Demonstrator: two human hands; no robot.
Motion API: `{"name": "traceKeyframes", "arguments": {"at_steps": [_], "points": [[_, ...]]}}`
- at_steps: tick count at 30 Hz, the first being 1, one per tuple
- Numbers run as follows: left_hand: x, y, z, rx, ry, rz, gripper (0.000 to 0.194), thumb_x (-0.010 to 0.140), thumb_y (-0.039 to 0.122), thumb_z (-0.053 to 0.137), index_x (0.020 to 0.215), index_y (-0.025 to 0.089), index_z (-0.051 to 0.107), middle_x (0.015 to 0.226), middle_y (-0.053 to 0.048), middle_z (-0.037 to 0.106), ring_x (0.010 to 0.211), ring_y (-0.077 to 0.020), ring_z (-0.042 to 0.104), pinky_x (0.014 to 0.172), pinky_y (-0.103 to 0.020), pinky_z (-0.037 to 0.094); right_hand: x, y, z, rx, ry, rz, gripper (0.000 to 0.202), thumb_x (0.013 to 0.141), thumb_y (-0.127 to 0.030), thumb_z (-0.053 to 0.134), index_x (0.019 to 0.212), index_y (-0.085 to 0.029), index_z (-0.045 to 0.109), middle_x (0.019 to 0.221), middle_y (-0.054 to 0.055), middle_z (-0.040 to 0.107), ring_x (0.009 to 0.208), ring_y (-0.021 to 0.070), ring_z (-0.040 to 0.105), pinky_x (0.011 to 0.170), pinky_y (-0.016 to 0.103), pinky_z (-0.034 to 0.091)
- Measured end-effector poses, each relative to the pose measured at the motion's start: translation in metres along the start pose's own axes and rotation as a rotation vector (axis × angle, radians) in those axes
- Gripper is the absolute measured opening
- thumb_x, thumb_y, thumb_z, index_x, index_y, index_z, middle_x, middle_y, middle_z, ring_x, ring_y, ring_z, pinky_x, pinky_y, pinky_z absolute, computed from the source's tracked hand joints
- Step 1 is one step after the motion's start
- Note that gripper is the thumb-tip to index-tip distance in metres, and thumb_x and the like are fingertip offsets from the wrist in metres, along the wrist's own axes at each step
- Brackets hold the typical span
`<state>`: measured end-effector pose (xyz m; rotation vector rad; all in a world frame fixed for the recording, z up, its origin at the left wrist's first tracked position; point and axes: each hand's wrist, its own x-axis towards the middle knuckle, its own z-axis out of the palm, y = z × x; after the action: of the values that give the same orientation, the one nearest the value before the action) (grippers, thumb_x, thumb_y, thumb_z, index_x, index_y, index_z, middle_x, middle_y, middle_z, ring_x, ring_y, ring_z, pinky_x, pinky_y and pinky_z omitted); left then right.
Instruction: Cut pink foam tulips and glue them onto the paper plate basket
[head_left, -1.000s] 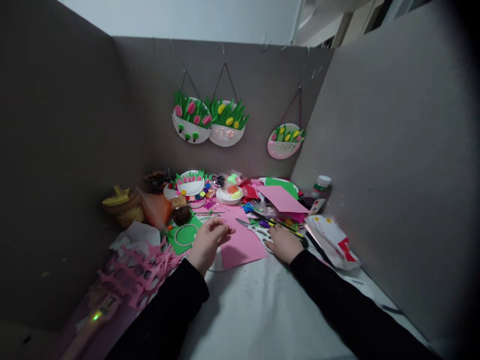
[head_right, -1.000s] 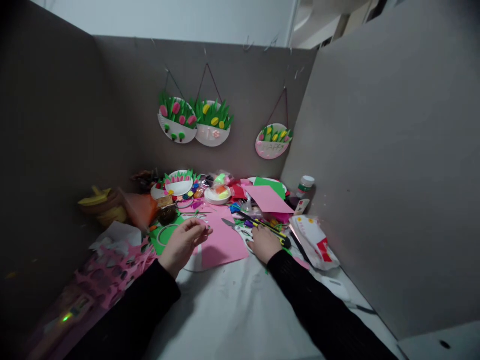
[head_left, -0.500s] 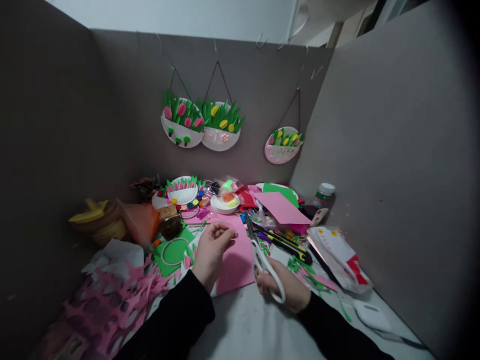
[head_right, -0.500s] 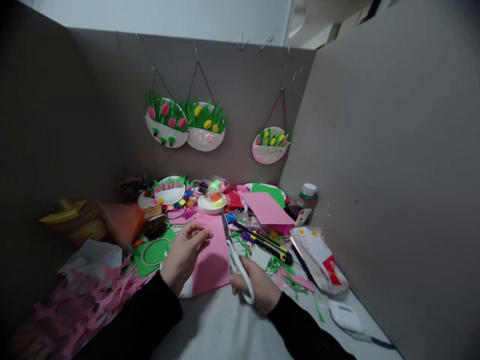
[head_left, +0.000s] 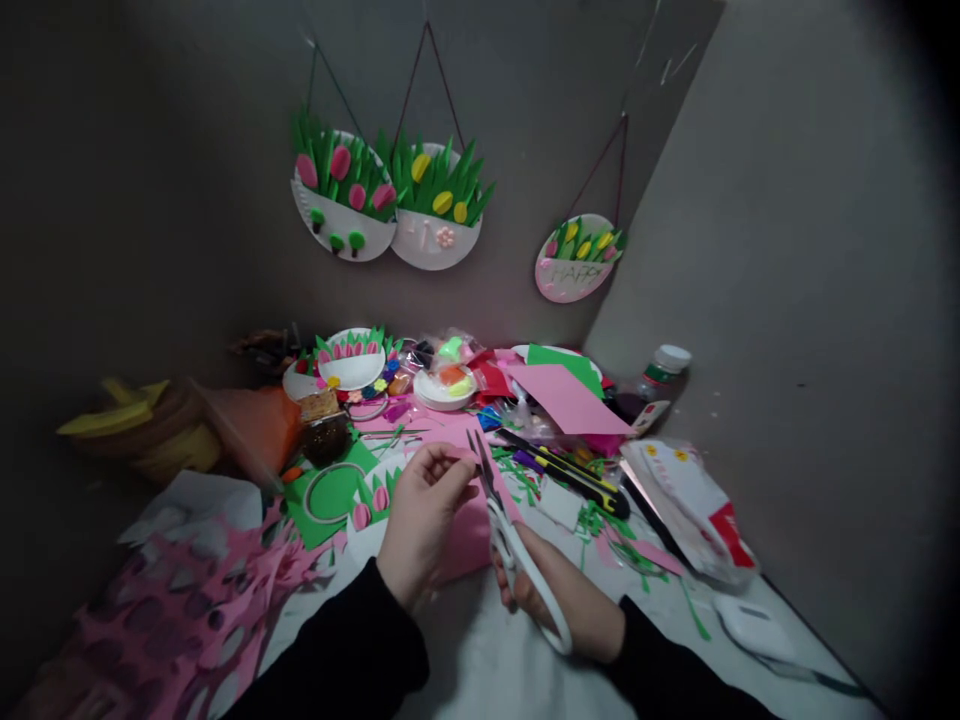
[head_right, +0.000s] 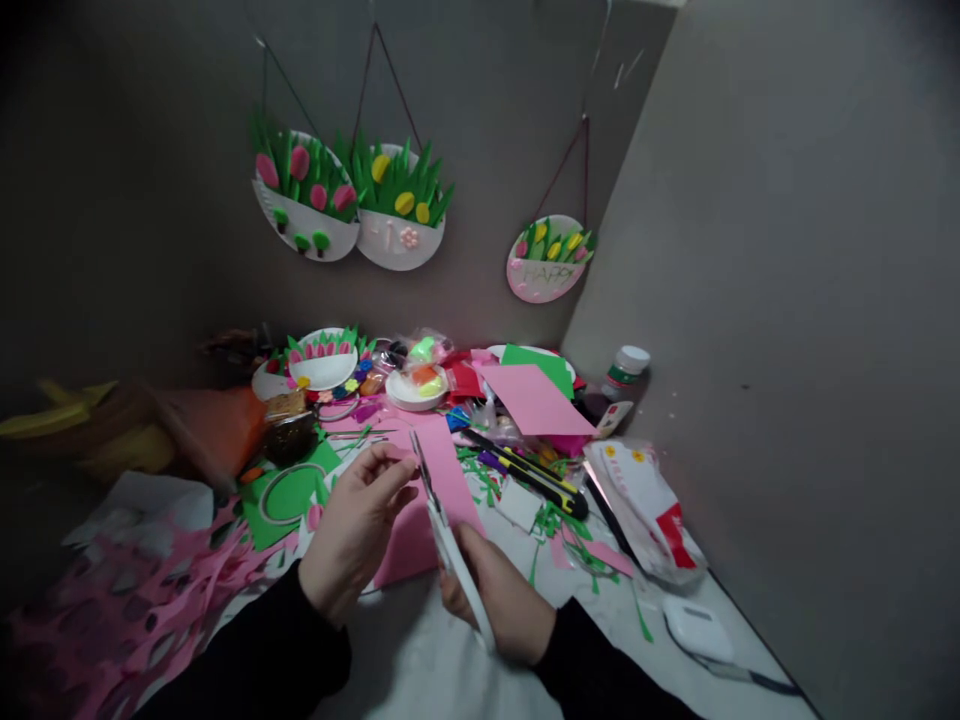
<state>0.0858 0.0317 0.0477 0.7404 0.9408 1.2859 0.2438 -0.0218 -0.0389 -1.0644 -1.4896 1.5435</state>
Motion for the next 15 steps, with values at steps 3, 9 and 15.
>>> {"name": "traceKeyframes", "arguments": {"at_steps": [3,9,15], "points": [[-0.0011,-0.002,0.0006,0.017,0.004,0.014,0.022,0.063,0.027,0.076,0.074,0.018,0.059,0.07,0.004,0.058,0.063,-0.0074,0.053,0.06,-0.019,0.044,-0.0002,0.0008,0.0005,0.013,0.017,0.001,0.037,0.075,-0.047,0.064,0.097,-0.02,0.05,0.082,0.002,0.053,0.067,0.0127,0.05,0.059,0.025,0.046],[-0.0026,-0.0061,0.0009,0.033,0.024,0.033,0.022,0.066,0.029,0.074,0.076,0.019,0.058,0.07,0.004,0.057,0.062,-0.0078,0.054,0.06,-0.02,0.045,0.0011,0.0048,0.0023,0.046,0.0,0.045,0.03,0.076,-0.038,0.063,0.096,-0.021,0.05,0.076,-0.001,0.053,0.06,0.0104,0.048,0.055,0.023,0.044],[-0.0033,-0.0098,0.0005,0.065,0.039,0.058,0.02,0.069,0.03,0.072,0.078,0.02,0.056,0.072,0.005,0.057,0.064,-0.0072,0.053,0.062,-0.02,0.045,-0.0002,-0.0029,0.0014,0.005,-0.014,0.025,0.025,0.077,-0.035,0.061,0.094,-0.021,0.049,0.08,0.0,0.054,0.065,0.0113,0.05,0.058,0.023,0.044]]}}
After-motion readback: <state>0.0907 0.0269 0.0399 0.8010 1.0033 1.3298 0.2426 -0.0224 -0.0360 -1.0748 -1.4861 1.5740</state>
